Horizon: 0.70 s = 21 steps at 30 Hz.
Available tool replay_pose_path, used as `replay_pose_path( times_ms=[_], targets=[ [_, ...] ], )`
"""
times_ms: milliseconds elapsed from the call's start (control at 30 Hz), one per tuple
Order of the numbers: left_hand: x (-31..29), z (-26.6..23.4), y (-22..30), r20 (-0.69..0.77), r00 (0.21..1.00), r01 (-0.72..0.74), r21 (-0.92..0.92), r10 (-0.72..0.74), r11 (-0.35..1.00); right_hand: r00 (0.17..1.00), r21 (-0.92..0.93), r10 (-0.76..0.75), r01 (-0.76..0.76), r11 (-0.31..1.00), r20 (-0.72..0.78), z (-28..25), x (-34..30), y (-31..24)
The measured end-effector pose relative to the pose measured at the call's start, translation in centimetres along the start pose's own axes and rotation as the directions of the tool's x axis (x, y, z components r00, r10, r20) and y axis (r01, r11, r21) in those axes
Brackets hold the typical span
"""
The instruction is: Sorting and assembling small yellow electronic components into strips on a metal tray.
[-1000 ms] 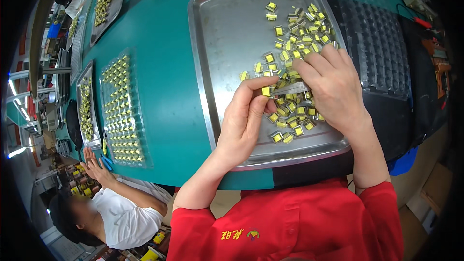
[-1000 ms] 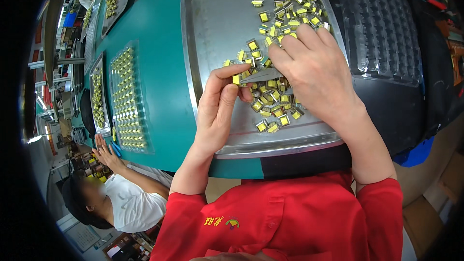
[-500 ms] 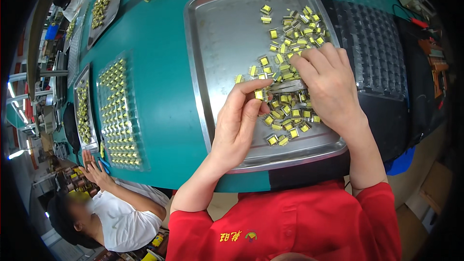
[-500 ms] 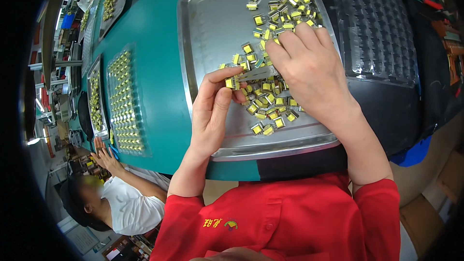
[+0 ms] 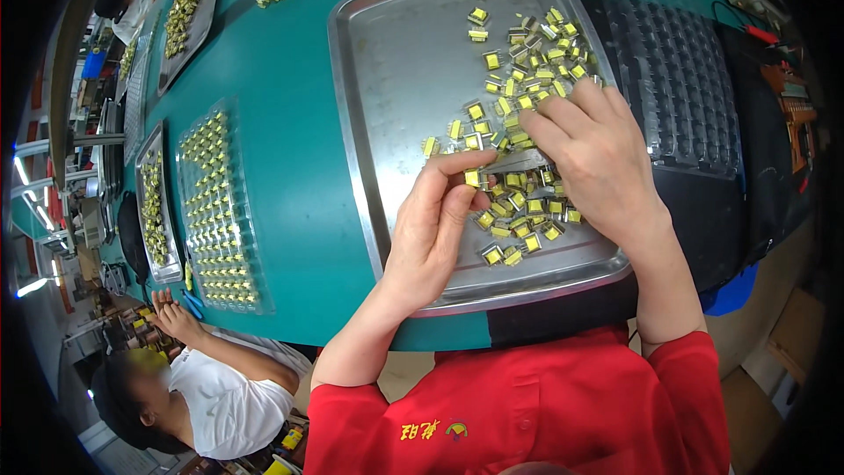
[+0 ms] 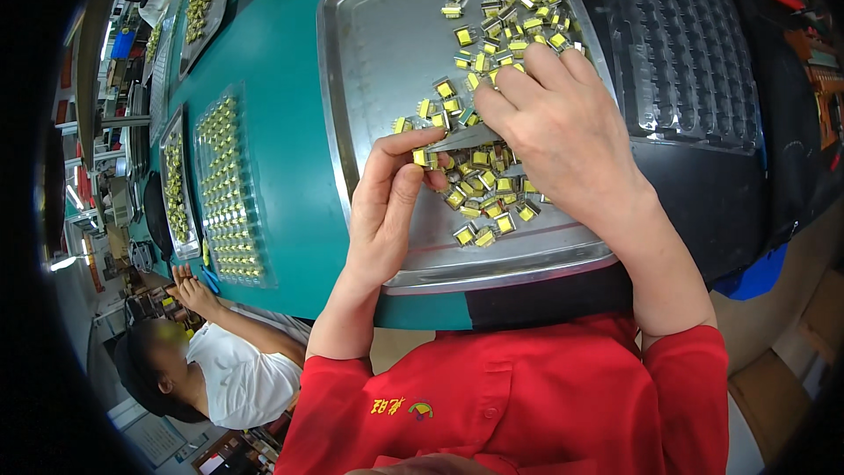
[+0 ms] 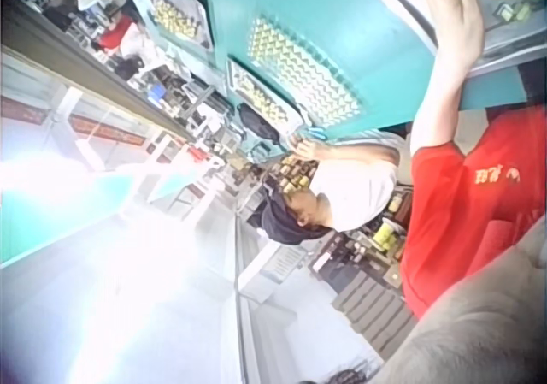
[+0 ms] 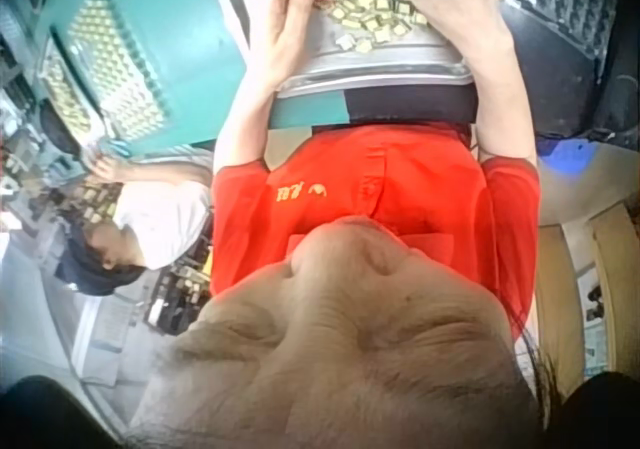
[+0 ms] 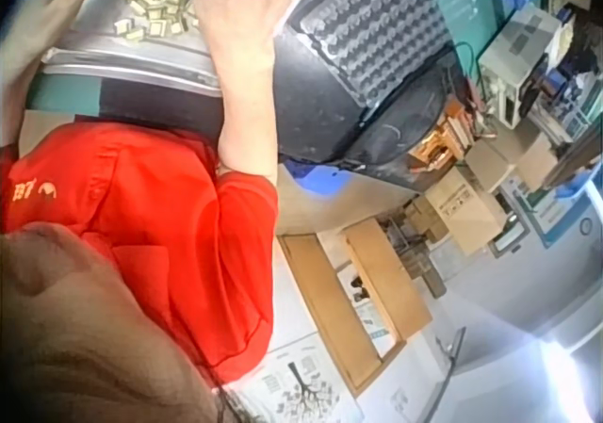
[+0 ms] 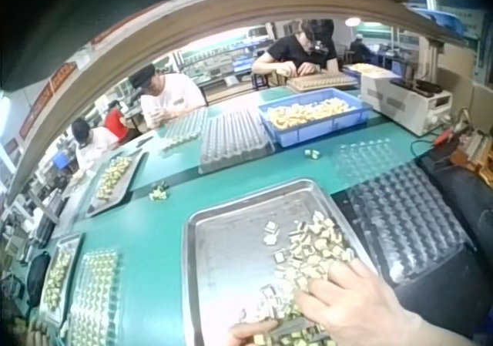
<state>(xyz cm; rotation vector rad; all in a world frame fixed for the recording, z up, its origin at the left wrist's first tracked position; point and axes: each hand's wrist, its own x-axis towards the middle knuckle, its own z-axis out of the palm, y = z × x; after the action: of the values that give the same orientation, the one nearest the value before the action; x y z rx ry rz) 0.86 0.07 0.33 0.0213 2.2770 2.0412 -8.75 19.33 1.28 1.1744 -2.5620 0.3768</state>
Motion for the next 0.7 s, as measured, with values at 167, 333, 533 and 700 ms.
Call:
replay_pose_path(
  times_ms=[167,333,533,700],
  targets=[
    [-0.2,0.2,-0.1,0.001,1.000,0.027,-0.030,-0.027,0.999,1.000,-0.014,-0.026,0.026,1.000,0.000,-0.2,0.1,0.2],
    [0.1,0.0,-1.0,-0.068,0.998,0.006,-0.069,-0.010,0.998,0.998,0.022,0.006,-0.005,1.000,-0.066,0.3,0.0,1.0],
    [0.3,0.1,-0.8,-0.115,0.993,-0.032,-0.232,0.005,0.972,0.991,0.047,0.020,-0.013,0.999,-0.134,0.3,0.2,0.9],
    [0.7,-0.6,-0.5,-0.042,0.991,0.082,-0.564,-0.127,0.822,0.991,0.067,0.037,-0.029,0.997,-0.131,0.2,0.2,0.9]
  ],
)
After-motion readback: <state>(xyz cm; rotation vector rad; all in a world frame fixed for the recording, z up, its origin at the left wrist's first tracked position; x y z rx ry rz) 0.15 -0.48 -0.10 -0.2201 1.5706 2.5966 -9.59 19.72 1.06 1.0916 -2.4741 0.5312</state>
